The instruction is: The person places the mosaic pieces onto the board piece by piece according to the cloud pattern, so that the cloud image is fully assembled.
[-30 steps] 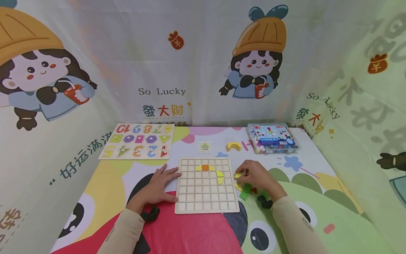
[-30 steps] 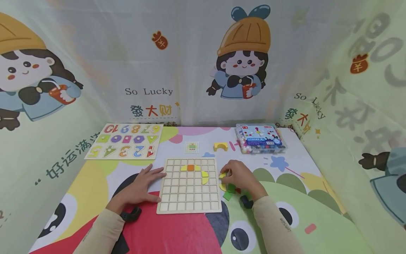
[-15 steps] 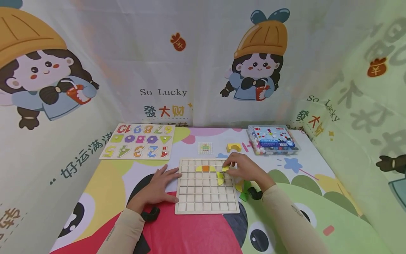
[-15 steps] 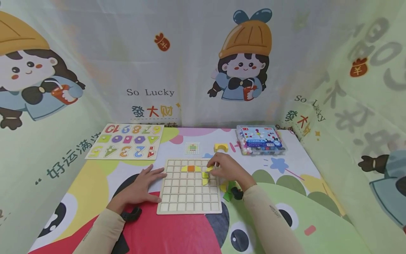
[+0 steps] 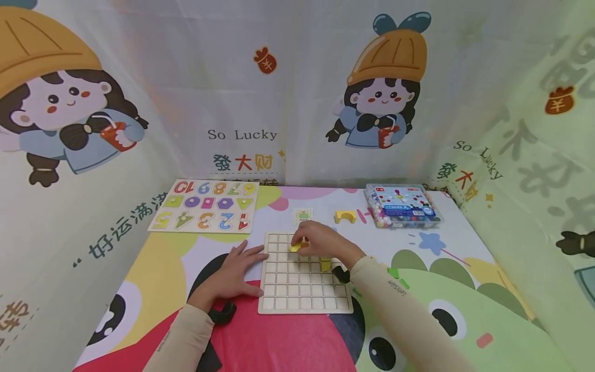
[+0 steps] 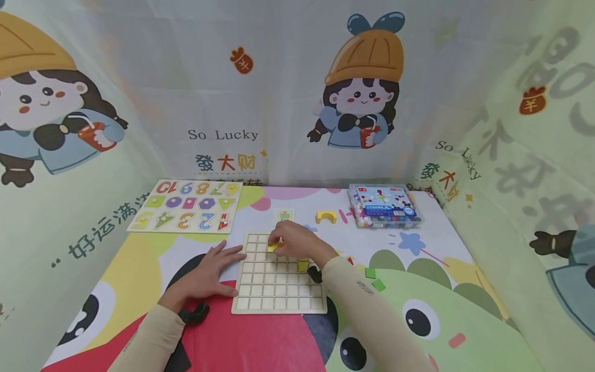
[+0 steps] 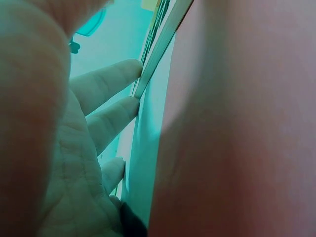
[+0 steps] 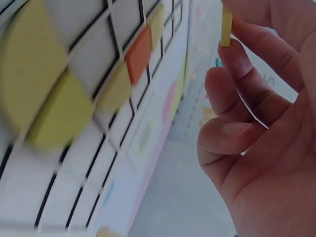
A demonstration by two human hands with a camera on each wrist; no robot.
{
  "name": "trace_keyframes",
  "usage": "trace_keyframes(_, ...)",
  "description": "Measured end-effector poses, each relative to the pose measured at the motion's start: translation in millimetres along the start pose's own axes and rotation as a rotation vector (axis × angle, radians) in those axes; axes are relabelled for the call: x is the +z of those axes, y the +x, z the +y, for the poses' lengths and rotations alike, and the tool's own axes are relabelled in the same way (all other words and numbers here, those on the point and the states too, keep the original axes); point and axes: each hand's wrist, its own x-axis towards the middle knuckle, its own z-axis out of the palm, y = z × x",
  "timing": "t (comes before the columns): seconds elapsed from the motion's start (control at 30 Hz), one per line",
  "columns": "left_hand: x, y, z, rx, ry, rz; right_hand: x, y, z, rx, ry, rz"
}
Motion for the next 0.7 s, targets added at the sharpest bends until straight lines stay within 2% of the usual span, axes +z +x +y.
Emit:
trace_keyframes(0.17, -0.2, 0.7, -0.1, -0.006, -0.001, -0.003, 11.8, 17.2, -12.3, 0.050, -0.051, -0.067)
trace_keyframes(0.47, 0.5, 0.7, -0.7, -0.003, 0.000, -0.003, 25.8, 32.9, -20.4, 0.038, -0.150, -0.113)
trace_keyframes(0.7, 0.0, 0.2, -0.6, -0.010, -0.003, -0.005, 29.7, 36.4, -19.3, 0.068, -0.117, -0.141)
